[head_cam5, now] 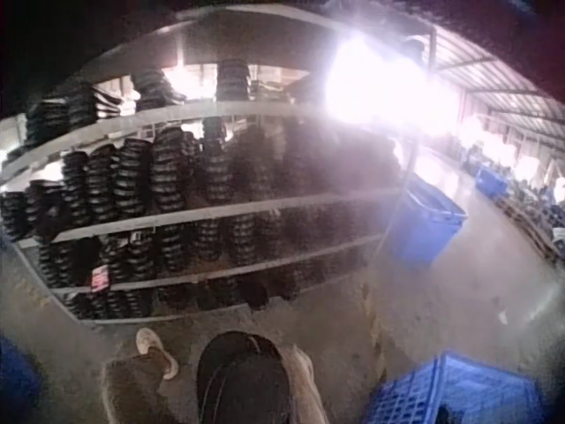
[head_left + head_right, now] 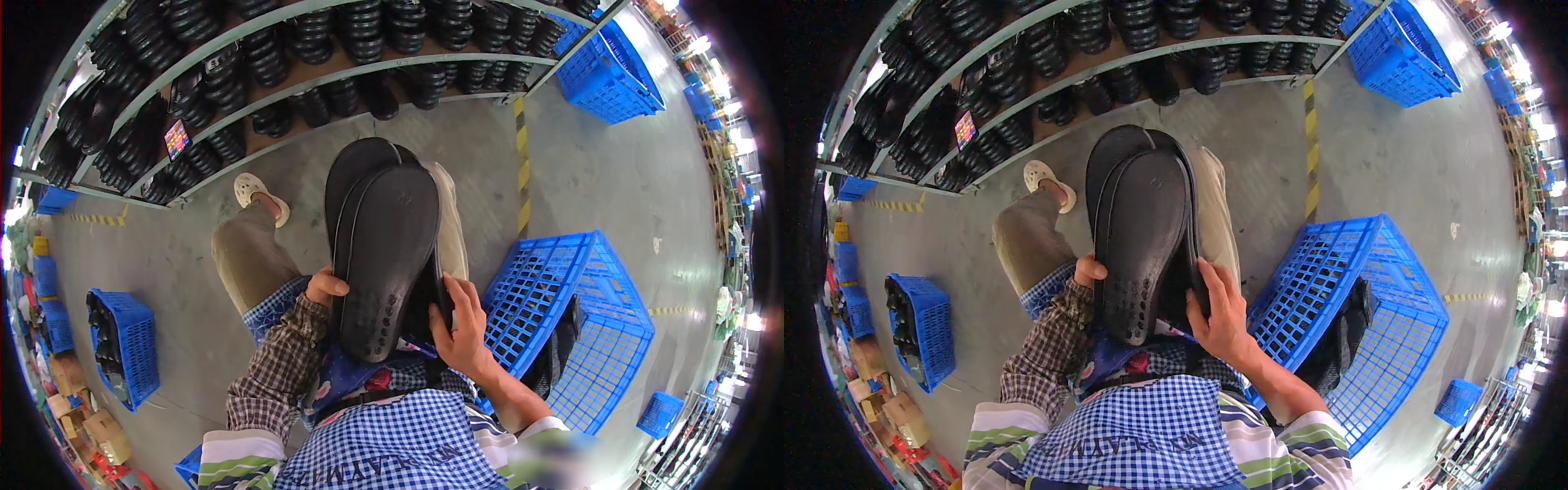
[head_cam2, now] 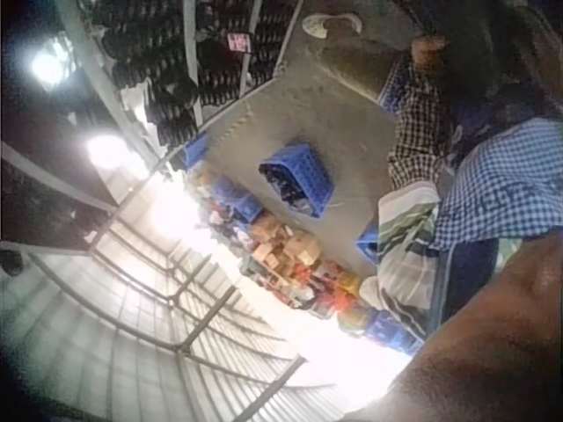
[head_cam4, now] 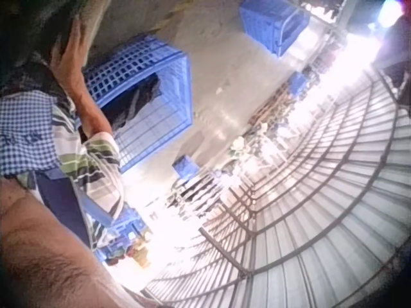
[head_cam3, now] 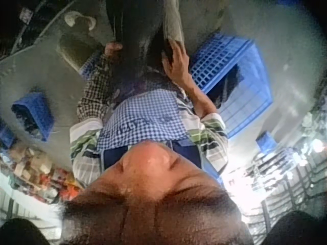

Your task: The person takes shoe soles from a blue crate, turns them over by hand, and stacks them onto a shelf rack and arranges soles inside the crate.

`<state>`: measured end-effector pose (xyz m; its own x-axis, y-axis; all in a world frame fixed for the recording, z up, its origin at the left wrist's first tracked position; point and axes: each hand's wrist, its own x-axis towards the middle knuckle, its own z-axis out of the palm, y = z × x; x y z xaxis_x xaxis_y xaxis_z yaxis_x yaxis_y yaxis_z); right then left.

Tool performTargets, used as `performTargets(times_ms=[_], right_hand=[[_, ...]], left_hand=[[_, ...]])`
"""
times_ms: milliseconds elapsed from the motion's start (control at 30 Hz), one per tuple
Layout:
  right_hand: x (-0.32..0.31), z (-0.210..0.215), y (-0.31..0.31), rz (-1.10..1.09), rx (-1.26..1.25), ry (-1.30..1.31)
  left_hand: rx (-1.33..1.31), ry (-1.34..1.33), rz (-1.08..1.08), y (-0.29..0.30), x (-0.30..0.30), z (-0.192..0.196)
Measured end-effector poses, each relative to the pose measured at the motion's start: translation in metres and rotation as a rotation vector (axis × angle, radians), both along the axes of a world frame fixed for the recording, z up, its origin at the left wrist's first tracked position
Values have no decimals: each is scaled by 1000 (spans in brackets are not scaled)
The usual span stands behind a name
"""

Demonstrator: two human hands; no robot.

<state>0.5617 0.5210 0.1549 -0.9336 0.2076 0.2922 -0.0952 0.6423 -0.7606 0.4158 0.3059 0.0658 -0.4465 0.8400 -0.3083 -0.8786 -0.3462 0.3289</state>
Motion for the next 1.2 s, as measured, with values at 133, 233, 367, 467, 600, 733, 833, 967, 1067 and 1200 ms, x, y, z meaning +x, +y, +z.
performTargets(times_ms=[133, 233, 367, 467, 600, 733, 833, 967, 1067, 1200], right_hand=[[-5, 0, 4, 8, 37, 39], [-12, 13, 7, -35, 81, -99], [-10, 17, 13, -63, 203, -168], [-9, 35, 5, -154, 400, 165], [-8, 58, -13, 188, 194, 11], [-13, 60, -40, 227, 111, -359], [-9, 52, -37, 221, -81, -285], [-4, 63, -16, 99, -187, -193], [3, 61, 2, 24, -305, -273], [4, 66, 8, -137, -639, -277]], left_hand=[[34, 208, 38, 8, -3, -3], [-69, 204, 26, 12, -4, 0], [18, 140, 140, 25, 4, 36], [-16, 89, 102, 23, 9, 36], [-10, 85, 127, 25, 11, 30], [36, -28, 164, 29, 19, 34], [-2, -57, 167, 23, 20, 25], [31, -64, 187, 26, 17, 33], [-89, -76, 186, 29, 16, 43], [-32, -43, 181, 15, 9, 41]])
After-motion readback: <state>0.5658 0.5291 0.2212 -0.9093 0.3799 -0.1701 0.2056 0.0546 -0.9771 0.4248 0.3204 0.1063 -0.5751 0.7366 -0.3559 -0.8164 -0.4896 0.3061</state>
